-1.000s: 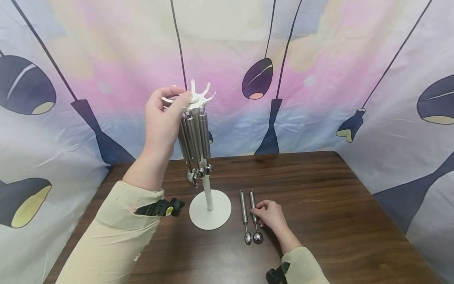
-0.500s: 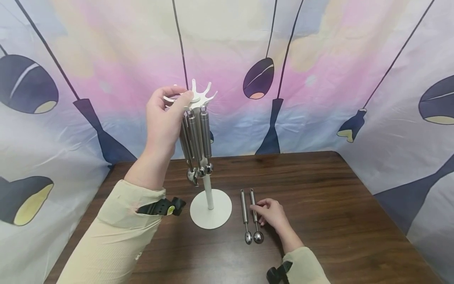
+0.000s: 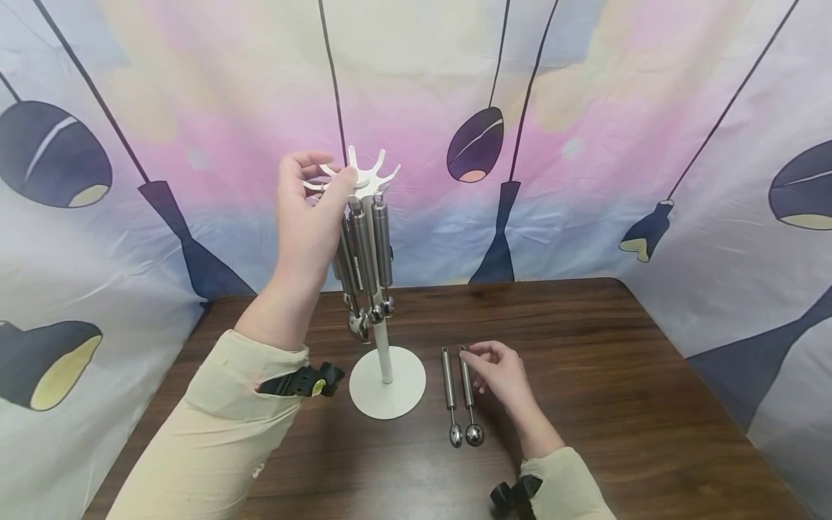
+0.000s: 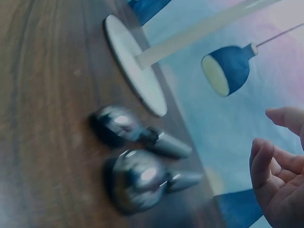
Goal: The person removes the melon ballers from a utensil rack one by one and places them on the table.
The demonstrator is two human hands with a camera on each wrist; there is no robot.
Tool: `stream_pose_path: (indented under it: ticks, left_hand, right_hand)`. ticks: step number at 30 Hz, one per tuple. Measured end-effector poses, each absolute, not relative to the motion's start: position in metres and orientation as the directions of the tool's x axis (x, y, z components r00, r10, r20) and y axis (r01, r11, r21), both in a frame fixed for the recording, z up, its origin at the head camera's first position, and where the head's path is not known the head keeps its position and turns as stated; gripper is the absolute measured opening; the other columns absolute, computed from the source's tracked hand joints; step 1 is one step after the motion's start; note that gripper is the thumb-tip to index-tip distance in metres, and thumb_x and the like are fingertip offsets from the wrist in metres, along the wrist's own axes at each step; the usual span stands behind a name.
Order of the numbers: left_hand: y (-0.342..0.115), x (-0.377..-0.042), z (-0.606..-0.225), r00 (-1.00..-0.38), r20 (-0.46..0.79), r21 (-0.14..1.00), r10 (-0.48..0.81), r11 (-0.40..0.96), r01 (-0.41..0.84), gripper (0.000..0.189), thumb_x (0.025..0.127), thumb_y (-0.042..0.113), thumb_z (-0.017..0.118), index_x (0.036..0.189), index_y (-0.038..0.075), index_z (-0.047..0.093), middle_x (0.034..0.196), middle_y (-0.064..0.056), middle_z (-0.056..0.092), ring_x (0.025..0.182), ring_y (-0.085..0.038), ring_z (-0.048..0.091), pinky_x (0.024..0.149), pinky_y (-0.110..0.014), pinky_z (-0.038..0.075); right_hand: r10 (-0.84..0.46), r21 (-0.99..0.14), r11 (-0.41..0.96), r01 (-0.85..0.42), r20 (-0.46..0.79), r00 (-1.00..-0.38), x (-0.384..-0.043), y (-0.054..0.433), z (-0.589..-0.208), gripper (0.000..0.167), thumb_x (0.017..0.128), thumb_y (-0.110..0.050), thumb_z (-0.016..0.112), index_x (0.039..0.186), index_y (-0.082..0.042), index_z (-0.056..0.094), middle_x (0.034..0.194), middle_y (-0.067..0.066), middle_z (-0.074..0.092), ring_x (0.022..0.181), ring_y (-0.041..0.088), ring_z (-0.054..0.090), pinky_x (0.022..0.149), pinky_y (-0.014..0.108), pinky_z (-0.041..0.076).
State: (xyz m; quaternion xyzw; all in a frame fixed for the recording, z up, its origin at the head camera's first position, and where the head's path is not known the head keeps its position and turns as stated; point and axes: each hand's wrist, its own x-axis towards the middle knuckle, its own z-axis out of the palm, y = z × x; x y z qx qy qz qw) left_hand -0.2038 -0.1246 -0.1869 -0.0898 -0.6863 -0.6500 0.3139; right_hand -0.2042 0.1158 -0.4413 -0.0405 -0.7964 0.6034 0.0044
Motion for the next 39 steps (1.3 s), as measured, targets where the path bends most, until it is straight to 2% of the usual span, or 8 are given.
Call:
stream_pose_path:
  ticks: [4, 9, 13, 17, 22, 31, 35, 39]
  left_hand:
    - [-0.125, -0.200, -0.183, -0.806, 0.524, 0.851, -0.275, 0.184, 0.491, 0.028, 0.091, 0.018, 0.062, 0.117, 0.011, 0.053, 0.105, 0.006, 0.052, 0.093, -0.009, 0.050, 0.079, -0.025, 0.042]
    - [-0.126, -0.196, -0.177, -0.830, 0.486, 0.872, -0.275, 0.218, 0.438, 0.031, 0.091, 0.018, 0.064, 0.119, 0.008, 0.055, 0.109, 0.005, 0.049, 0.097, -0.009, 0.048, 0.078, -0.026, 0.044]
    - [-0.128, -0.195, -0.173, -0.845, 0.457, 0.885, -0.277, 0.238, 0.401, 0.034, 0.091, 0.019, 0.066, 0.121, 0.007, 0.058, 0.112, 0.006, 0.049, 0.093, -0.009, 0.047, 0.074, -0.025, 0.045]
    - [-0.130, -0.193, -0.167, -0.859, 0.440, 0.885, -0.263, 0.288, 0.365, 0.035, 0.090, 0.020, 0.066, 0.122, 0.007, 0.059, 0.107, 0.006, 0.048, 0.085, -0.008, 0.048, 0.070, -0.025, 0.046]
    - [-0.131, -0.190, -0.157, -0.893, 0.385, 0.904, -0.234, 0.290, 0.314, 0.027, 0.091, 0.015, 0.065, 0.116, 0.008, 0.059, 0.095, 0.001, 0.051, 0.076, -0.009, 0.051, 0.067, -0.025, 0.046]
    - [-0.137, -0.187, -0.149, -0.929, 0.313, 0.930, -0.199, 0.261, 0.258, 0.017, 0.091, 0.014, 0.068, 0.105, 0.011, 0.060, 0.108, 0.001, 0.047, 0.084, -0.011, 0.054, 0.079, -0.029, 0.044]
    - [-0.141, -0.188, -0.147, -0.938, 0.289, 0.940, -0.193, 0.242, 0.240, 0.019, 0.088, 0.012, 0.071, 0.103, 0.012, 0.060, 0.107, 0.000, 0.047, 0.084, -0.011, 0.054, 0.080, -0.028, 0.045]
    - [-0.144, -0.190, -0.146, -0.942, 0.275, 0.946, -0.194, 0.232, 0.228, 0.022, 0.085, 0.015, 0.076, 0.100, 0.014, 0.060, 0.103, 0.001, 0.049, 0.087, -0.012, 0.051, 0.078, -0.028, 0.043]
  right_hand:
    - [0.050, -0.961, 0.276, 0.026, -0.013, -0.999, -0.203, 0.112, -0.425, 0.034, 0.086, -0.029, 0.076, 0.110, -0.005, 0.069, 0.076, 0.017, 0.066, 0.049, 0.016, 0.056, 0.052, 0.032, 0.051]
    - [0.021, -0.968, 0.249, -0.011, 0.017, -1.000, -0.201, 0.108, -0.406, 0.033, 0.087, -0.027, 0.076, 0.110, -0.004, 0.069, 0.073, 0.008, 0.064, 0.052, 0.019, 0.057, 0.054, 0.032, 0.052]
    - [-0.006, -0.979, 0.203, -0.024, 0.024, -1.000, -0.198, 0.105, -0.392, 0.032, 0.088, -0.024, 0.075, 0.111, -0.004, 0.068, 0.072, 0.002, 0.062, 0.053, 0.016, 0.056, 0.055, 0.030, 0.053]
    - [-0.039, -0.989, 0.148, -0.032, 0.027, -0.999, -0.195, 0.102, -0.375, 0.034, 0.088, -0.022, 0.074, 0.114, -0.001, 0.066, 0.071, -0.002, 0.059, 0.054, 0.014, 0.054, 0.054, 0.028, 0.051]
    - [-0.072, -0.987, 0.141, -0.080, 0.070, -0.995, -0.194, 0.100, -0.358, 0.033, 0.089, -0.021, 0.074, 0.112, 0.000, 0.066, 0.072, -0.001, 0.058, 0.055, 0.012, 0.055, 0.057, 0.029, 0.053]
    - [-0.107, -0.972, 0.196, -0.128, 0.109, -0.988, -0.195, 0.098, -0.338, 0.036, 0.089, -0.029, 0.075, 0.113, -0.004, 0.067, 0.078, 0.003, 0.062, 0.059, 0.014, 0.061, 0.062, 0.030, 0.057]
    - [-0.121, -0.971, 0.196, -0.138, 0.115, -0.986, -0.196, 0.096, -0.332, 0.035, 0.088, -0.031, 0.075, 0.113, -0.007, 0.068, 0.079, 0.002, 0.064, 0.062, 0.016, 0.062, 0.063, 0.031, 0.057]
    - [-0.144, -0.962, 0.190, -0.195, 0.169, -0.975, -0.197, 0.093, -0.325, 0.032, 0.090, -0.028, 0.073, 0.112, -0.005, 0.068, 0.086, 0.007, 0.070, 0.067, 0.015, 0.067, 0.068, 0.034, 0.059]
